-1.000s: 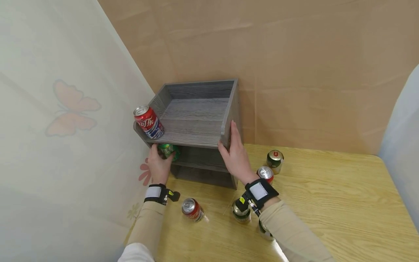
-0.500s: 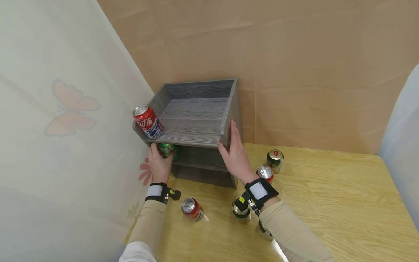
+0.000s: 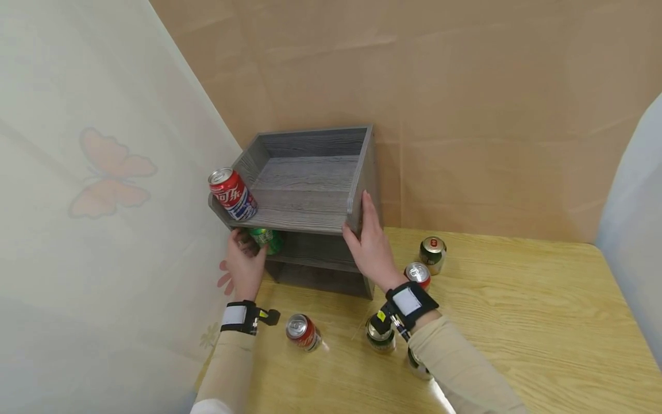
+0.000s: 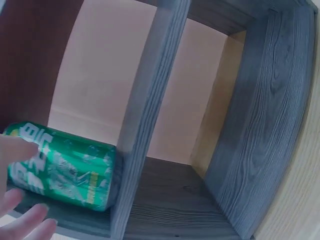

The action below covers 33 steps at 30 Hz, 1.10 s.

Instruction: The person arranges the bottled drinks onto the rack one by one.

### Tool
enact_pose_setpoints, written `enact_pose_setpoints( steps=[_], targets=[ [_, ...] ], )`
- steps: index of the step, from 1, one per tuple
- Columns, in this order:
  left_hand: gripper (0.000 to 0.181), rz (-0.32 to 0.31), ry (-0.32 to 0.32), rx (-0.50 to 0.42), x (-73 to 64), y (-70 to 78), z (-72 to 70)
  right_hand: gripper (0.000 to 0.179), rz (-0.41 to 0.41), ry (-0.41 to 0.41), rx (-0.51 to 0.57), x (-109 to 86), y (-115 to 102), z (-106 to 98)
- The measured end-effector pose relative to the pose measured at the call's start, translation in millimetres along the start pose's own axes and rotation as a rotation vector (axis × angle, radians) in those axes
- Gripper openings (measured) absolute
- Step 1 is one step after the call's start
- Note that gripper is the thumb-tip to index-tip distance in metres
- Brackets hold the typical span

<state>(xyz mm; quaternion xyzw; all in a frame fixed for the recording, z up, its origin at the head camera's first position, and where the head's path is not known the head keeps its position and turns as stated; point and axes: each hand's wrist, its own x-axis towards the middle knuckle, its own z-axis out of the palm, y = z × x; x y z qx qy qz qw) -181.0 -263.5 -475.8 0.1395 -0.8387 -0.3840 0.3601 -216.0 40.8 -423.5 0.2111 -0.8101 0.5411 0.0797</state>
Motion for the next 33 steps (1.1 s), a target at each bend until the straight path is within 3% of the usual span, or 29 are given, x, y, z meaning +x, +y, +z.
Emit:
enact_pose_setpoints(
  steps=[5, 10, 15, 20, 24, 33],
  targets=[
    [0.044, -0.023, -0.069, -0.086, -7.0, 3.1, -13.5, 0.081, -0.003, 0.001, 0.005, 1.1, -0.2, 0.3],
    [0.033, 0.037, -0.228, -0.019, -15.4, 3.1, -27.9, 0.081, 0.002, 0.004, -0.001, 1.6, -1.5, 0.9],
    [0.034, 0.122, -0.482, 0.066, -25.9, 4.6, -37.3, 0.081, 0.003, -0.001, -0.006, 2.3, -1.4, 1.7],
    [0.043, 0.083, -0.799, 0.119, -39.9, 9.5, -42.4, 0.081, 0.002, 0.004, -0.011, 2.4, -1.6, 2.5],
    [0.053, 0.047, -0.978, 0.157, -51.9, 9.4, -43.8, 0.081, 0.002, 0.006, -0.015, 1.7, -1.8, 3.4],
    [0.061, 0.059, -1.148, 0.236, -73.2, 1.7, -38.5, 0.081, 0.009, 0.001, 0.009, 2.1, -0.2, 4.7]
  ],
)
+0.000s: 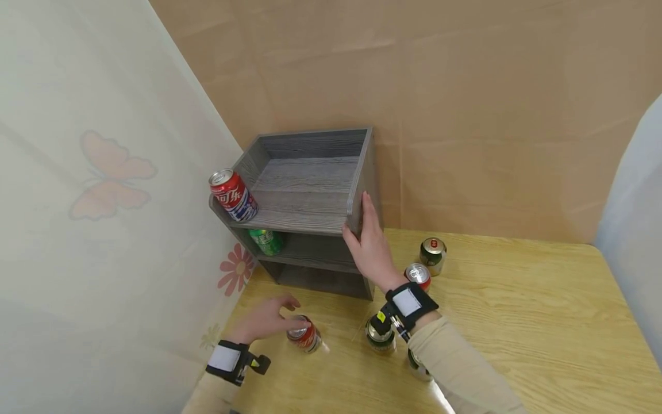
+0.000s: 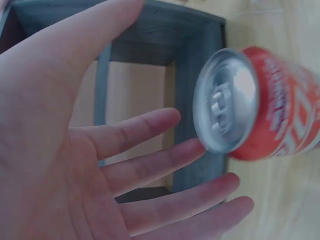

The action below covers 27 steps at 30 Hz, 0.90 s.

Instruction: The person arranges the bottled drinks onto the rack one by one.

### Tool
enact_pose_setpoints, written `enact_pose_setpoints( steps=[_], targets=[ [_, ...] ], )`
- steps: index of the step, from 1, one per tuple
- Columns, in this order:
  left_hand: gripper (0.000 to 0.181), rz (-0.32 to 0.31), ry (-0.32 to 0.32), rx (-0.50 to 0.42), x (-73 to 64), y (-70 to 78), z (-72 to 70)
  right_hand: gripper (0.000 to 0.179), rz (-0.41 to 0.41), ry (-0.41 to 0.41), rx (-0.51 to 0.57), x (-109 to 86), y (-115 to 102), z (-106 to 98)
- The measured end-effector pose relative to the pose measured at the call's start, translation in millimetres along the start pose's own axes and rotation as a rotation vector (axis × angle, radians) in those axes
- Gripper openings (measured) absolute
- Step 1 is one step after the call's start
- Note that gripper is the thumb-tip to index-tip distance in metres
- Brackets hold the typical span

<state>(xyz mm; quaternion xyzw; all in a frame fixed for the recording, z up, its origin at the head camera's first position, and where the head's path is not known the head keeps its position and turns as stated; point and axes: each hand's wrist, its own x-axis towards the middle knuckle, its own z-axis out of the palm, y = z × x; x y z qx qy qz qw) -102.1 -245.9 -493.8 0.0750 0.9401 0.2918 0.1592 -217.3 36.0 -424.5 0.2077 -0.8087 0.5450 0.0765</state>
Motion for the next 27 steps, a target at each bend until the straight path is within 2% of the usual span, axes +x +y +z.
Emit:
enact_pose_setpoints(
  steps=[4, 10, 15, 27],
  targets=[
    [0.062, 0.027, -0.031, 0.006, 0.9, -0.5, 11.7, 0.081, -0.002, 0.001, -0.001, 0.0, 0.3, -0.1],
    [0.065, 0.102, -0.004, 0.063, 0.6, 0.8, 21.6, 0.081, -0.001, 0.002, -0.003, 0.1, 0.8, 0.0],
    [0.061, 0.096, 0.004, 0.076, 2.4, 0.2, 29.0, 0.081, -0.008, 0.005, -0.012, 0.2, 0.9, -0.2],
    [0.058, 0.074, 0.074, 0.102, 6.5, -8.2, 46.2, 0.081, -0.011, 0.014, -0.026, -0.2, 2.1, 0.8]
  ],
)
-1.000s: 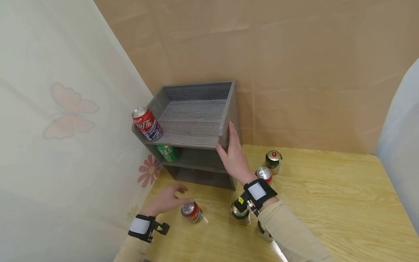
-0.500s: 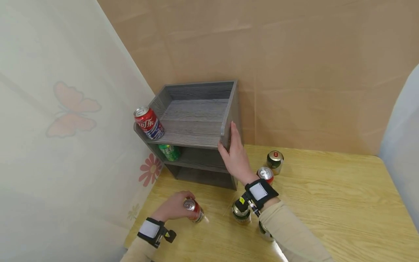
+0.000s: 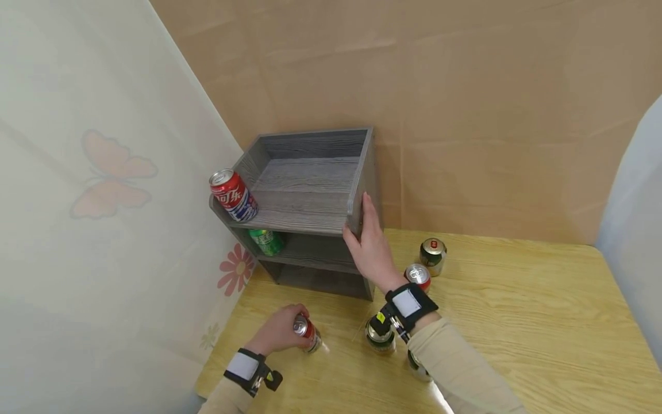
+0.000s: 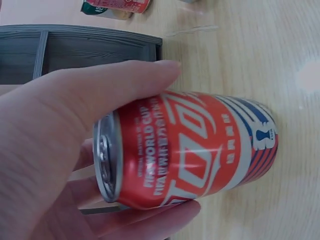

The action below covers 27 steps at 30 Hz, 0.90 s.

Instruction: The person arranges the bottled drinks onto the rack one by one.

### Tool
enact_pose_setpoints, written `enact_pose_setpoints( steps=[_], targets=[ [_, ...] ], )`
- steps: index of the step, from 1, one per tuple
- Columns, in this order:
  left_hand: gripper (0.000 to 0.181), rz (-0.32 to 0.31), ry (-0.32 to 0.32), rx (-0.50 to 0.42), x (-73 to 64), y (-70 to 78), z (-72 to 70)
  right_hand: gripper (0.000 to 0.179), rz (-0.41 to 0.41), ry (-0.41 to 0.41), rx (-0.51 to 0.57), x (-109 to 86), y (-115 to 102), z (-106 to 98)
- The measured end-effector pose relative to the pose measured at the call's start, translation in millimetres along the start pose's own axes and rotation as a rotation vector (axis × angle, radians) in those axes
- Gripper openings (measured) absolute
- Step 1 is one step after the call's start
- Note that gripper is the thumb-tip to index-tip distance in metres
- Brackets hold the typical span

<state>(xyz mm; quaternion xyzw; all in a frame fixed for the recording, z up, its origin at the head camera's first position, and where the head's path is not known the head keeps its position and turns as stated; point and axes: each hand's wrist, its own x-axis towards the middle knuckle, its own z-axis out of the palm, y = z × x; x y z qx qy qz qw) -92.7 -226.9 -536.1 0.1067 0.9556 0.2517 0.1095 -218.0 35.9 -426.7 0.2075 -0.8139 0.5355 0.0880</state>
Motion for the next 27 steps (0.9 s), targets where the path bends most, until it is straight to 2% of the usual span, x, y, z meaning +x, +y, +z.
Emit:
enact_pose_setpoints(
  steps=[6, 11, 19, 27],
  targets=[
    [0.054, -0.002, 0.058, 0.035, -0.1, -3.8, 9.2, 0.081, 0.004, -0.002, -0.003, -0.7, -1.5, -0.3],
    [0.052, -0.028, 0.087, 0.045, 0.3, -4.2, 14.0, 0.081, -0.001, -0.001, -0.004, -1.0, -1.4, -0.6],
    [0.051, -0.045, 0.1, 0.012, -1.5, 1.0, 12.6, 0.081, -0.012, 0.001, 0.004, 0.0, 0.2, -0.2],
    [0.054, -0.038, 0.109, -0.006, -0.8, -1.0, 12.4, 0.081, -0.011, 0.003, 0.001, 0.0, 0.4, -0.2]
  ],
)
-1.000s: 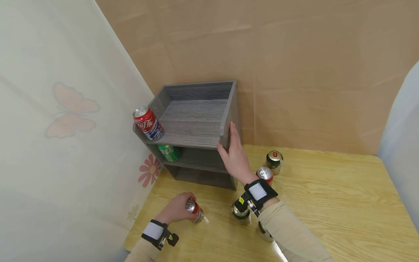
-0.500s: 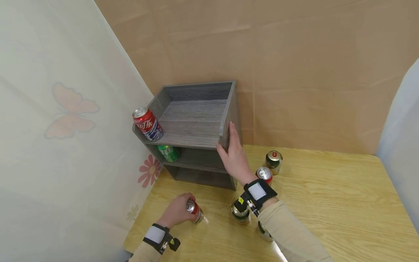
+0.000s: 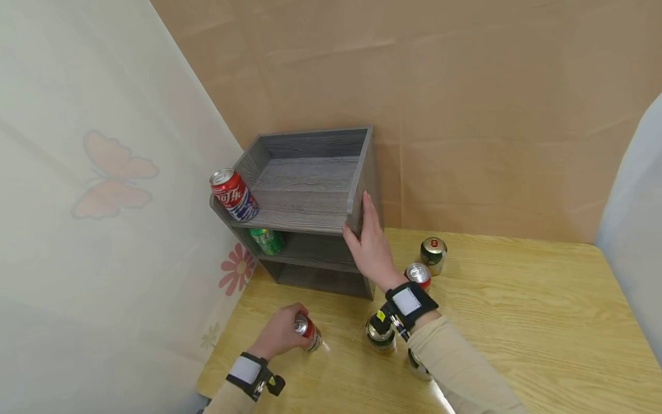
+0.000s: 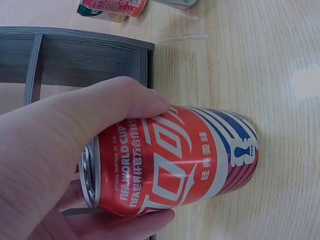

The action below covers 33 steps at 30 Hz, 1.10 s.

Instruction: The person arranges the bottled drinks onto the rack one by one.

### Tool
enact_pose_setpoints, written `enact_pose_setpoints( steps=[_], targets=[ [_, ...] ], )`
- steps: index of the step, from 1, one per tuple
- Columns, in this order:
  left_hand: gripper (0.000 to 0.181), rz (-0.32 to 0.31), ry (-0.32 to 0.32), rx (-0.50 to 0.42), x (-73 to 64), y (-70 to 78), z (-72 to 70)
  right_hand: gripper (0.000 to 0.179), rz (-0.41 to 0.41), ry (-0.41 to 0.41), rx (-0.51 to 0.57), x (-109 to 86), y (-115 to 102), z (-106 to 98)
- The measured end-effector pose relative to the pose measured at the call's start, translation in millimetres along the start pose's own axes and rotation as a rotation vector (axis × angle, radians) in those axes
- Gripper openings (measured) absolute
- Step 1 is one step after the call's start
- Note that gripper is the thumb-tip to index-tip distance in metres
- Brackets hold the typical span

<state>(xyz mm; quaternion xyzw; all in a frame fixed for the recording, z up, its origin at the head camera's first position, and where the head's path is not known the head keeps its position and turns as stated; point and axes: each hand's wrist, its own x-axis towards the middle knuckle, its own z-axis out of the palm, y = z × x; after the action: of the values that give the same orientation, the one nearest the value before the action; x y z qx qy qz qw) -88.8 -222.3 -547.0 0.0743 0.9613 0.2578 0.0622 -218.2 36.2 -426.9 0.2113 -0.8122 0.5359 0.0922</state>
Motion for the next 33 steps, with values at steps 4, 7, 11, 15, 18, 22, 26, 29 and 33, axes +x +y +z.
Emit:
enact_pose_setpoints(
  steps=[4, 7, 11, 15, 18, 22, 26, 29, 33],
  targets=[
    [0.056, -0.006, -0.008, -0.011, 0.8, -1.8, 0.8, 0.081, 0.011, -0.003, 0.001, 0.1, -1.3, -0.4],
    [0.057, -0.015, -0.016, -0.016, 1.0, -2.2, 0.4, 0.081, 0.027, -0.01, 0.003, 0.2, -2.7, -0.6],
    [0.058, -0.009, -0.006, -0.013, 1.2, -1.9, -1.3, 0.081, 0.042, -0.018, 0.008, -0.1, -4.1, -1.1],
    [0.057, -0.001, 0.014, -0.006, 1.6, -2.0, -4.0, 0.081, 0.04, -0.019, 0.011, -0.2, -4.2, -1.3],
    [0.056, -0.005, 0.027, -0.018, 2.3, -1.7, -7.4, 0.081, 0.037, -0.018, 0.014, 0.2, -4.0, -1.1],
    [0.056, 0.01, 0.053, -0.026, 3.0, 0.0, -13.7, 0.08, 0.035, -0.015, 0.018, 0.1, -4.5, -1.0],
    [0.056, 0.029, 0.075, -0.019, 3.3, 4.5, -22.3, 0.08, 0.033, -0.013, 0.017, -0.2, -5.0, -1.0],
    [0.058, 0.029, 0.081, -0.029, 3.9, 7.5, -29.1, 0.08, 0.036, -0.016, 0.02, -0.3, -5.0, -1.2],
    [0.059, 0.036, 0.102, -0.034, 5.6, 9.8, -37.4, 0.08, 0.039, -0.022, 0.031, -0.2, -4.7, -1.7]
  ],
)
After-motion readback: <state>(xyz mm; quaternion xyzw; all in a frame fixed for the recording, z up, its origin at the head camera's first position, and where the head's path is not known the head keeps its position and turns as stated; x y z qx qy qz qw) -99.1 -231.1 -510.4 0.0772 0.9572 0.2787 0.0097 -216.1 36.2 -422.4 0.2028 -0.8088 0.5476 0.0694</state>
